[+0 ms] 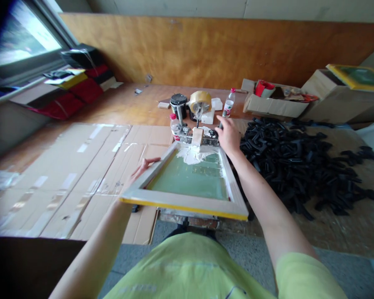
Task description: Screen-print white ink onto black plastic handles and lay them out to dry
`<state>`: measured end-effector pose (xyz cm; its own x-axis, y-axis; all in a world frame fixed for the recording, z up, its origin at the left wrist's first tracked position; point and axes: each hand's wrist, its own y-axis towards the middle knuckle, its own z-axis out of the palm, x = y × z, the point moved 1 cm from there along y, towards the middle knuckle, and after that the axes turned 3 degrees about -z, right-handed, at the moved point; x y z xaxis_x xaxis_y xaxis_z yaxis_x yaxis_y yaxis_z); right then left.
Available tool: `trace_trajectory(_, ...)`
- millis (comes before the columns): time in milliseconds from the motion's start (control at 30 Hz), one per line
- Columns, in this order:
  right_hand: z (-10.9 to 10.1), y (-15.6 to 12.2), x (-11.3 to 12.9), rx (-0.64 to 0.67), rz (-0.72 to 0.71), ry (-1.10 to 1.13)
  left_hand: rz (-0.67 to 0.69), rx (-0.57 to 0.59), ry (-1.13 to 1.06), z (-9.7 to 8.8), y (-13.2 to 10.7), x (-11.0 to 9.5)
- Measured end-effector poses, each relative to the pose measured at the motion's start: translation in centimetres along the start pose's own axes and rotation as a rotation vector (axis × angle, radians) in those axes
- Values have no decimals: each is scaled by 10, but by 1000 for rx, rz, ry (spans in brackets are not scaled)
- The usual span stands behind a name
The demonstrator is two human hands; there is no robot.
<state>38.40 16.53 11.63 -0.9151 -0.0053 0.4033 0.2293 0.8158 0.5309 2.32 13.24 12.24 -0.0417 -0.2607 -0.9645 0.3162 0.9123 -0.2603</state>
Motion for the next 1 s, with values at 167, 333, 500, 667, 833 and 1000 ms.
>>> trace_trajectory(167,21,-76,-42,251,320,78,218,-12,-156,25,33,-37)
trace_trajectory(333,54,-138,18,451,8,87,80,-120,-265,53,20,1)
trace_trajectory(500,45,-175,99,365,-184,134,-419,34,-296,74,-21,88)
trace_trajectory(667,35,-190,71,455,-265,121,-402,-267,-244,8,-50,133)
trace_trajectory(833,22,-189,-50,524,180,-390,-532,-727,-26,-111,-82,186)
trace_trajectory(1000,13,-185,-85,546,184,-267,-676,-734,198,-164,-82,215)
